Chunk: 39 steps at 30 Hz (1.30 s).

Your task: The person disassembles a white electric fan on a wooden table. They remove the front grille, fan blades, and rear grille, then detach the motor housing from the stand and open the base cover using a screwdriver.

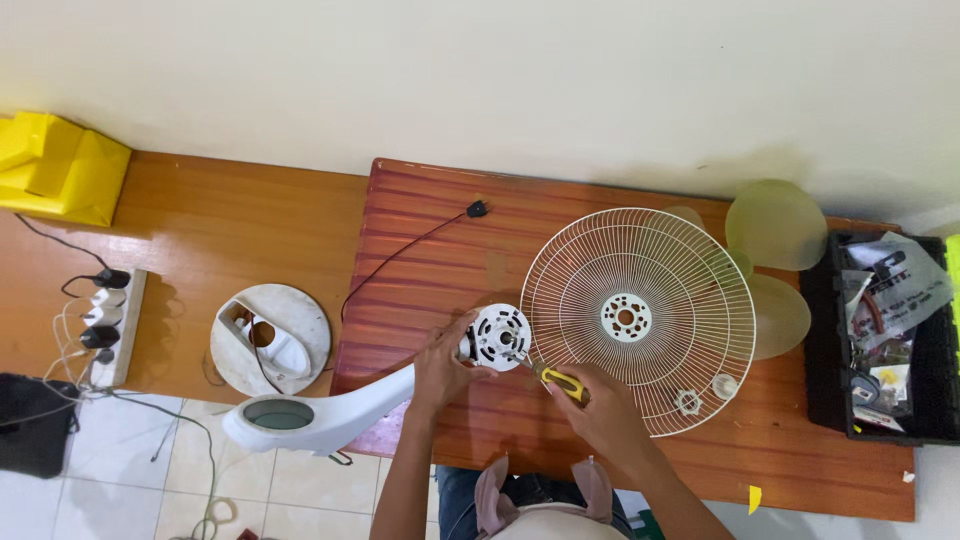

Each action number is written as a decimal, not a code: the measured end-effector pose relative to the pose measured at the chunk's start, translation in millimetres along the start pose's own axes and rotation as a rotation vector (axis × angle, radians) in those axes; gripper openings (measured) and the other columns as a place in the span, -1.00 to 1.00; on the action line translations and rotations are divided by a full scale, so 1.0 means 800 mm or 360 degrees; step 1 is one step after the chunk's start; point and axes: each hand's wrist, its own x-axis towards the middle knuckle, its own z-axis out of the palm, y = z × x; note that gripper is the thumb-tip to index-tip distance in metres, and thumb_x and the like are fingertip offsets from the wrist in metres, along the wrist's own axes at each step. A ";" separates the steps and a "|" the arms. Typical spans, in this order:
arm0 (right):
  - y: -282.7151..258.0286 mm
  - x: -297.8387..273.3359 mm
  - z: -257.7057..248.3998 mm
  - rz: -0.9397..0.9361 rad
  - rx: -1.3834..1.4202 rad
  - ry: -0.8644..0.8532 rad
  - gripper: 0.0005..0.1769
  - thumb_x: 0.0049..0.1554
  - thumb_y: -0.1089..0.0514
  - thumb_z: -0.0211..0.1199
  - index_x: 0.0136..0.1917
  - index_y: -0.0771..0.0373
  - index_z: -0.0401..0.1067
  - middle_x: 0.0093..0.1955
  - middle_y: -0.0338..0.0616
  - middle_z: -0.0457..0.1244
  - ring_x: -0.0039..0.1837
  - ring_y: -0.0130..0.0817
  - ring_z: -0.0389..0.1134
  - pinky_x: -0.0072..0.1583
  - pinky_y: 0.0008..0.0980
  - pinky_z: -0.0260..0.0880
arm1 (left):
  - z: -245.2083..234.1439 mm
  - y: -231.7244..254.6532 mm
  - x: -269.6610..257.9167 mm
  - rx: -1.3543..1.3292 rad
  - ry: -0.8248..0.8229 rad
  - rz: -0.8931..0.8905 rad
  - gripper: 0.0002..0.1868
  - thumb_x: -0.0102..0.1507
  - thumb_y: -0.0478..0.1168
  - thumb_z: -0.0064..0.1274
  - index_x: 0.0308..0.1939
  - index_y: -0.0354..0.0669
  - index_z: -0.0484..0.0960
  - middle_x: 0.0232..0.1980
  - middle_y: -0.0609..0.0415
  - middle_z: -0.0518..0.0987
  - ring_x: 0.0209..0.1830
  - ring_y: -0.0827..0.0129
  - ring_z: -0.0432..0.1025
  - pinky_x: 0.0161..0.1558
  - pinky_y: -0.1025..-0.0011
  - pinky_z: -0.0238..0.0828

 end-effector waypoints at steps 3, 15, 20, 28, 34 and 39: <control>0.002 0.003 0.001 0.0145 -0.0032 -0.0112 -0.69 0.08 0.07 0.38 0.05 0.26 0.54 -0.11 -0.10 0.41 -0.16 -0.25 0.48 -0.11 -0.26 0.49 | 0.001 0.000 -0.002 0.0006 0.0002 -0.0001 0.20 -0.41 -0.03 0.61 0.35 0.11 0.47 0.19 -0.02 0.63 0.11 0.03 0.49 0.10 0.13 0.47; -0.012 0.043 0.003 0.0059 -0.0361 -0.0245 -0.70 0.26 -0.03 0.13 -0.05 0.26 0.46 -0.40 -0.03 0.37 -0.39 -0.07 0.41 -0.25 -0.11 0.43 | 0.015 0.003 -0.005 0.0472 -0.0001 0.0244 0.28 -0.39 0.16 0.60 0.35 0.05 0.32 0.41 0.04 0.42 0.33 0.05 0.29 0.20 -0.05 0.25; -0.009 0.044 0.014 -0.0207 -0.0229 -0.0255 -0.77 0.21 0.08 0.21 -0.08 0.32 0.44 -0.24 0.05 0.39 -0.26 -0.07 0.44 -0.18 -0.11 0.45 | 0.033 0.013 -0.004 0.0689 -0.0050 0.0320 0.41 -0.45 0.25 0.57 0.44 0.05 0.26 0.44 0.09 0.39 0.32 0.14 0.32 0.18 -0.04 0.26; 0.006 0.025 0.010 -0.0855 -0.0380 -0.0252 -0.66 0.11 0.20 0.23 0.16 0.28 0.42 0.08 -0.05 0.28 0.06 -0.12 0.34 0.06 -0.10 0.46 | 0.023 -0.004 0.018 0.0554 -0.0115 0.0211 0.43 -0.42 0.21 0.58 0.49 0.07 0.23 0.36 0.10 0.46 0.18 0.14 0.50 -0.03 0.08 0.54; -0.013 0.030 0.015 -0.0492 -0.0446 -0.0311 -0.32 0.14 -0.02 0.33 0.41 0.30 0.22 0.18 0.19 0.17 0.10 -0.05 0.30 0.02 -0.18 0.44 | 0.020 -0.003 0.021 0.0493 -0.0114 0.0188 0.43 -0.43 0.23 0.59 0.47 0.04 0.25 0.34 0.11 0.48 0.16 0.15 0.51 -0.03 0.07 0.54; -0.020 0.044 0.009 -0.1122 -0.0399 -0.0017 -0.51 0.20 0.16 0.23 0.37 0.25 0.25 0.12 -0.09 0.23 0.08 -0.16 0.34 0.07 -0.13 0.45 | 0.022 -0.009 0.020 0.0465 -0.0122 0.0130 0.45 -0.46 0.21 0.56 0.48 0.01 0.24 0.37 0.08 0.47 0.21 0.18 0.48 0.00 0.06 0.51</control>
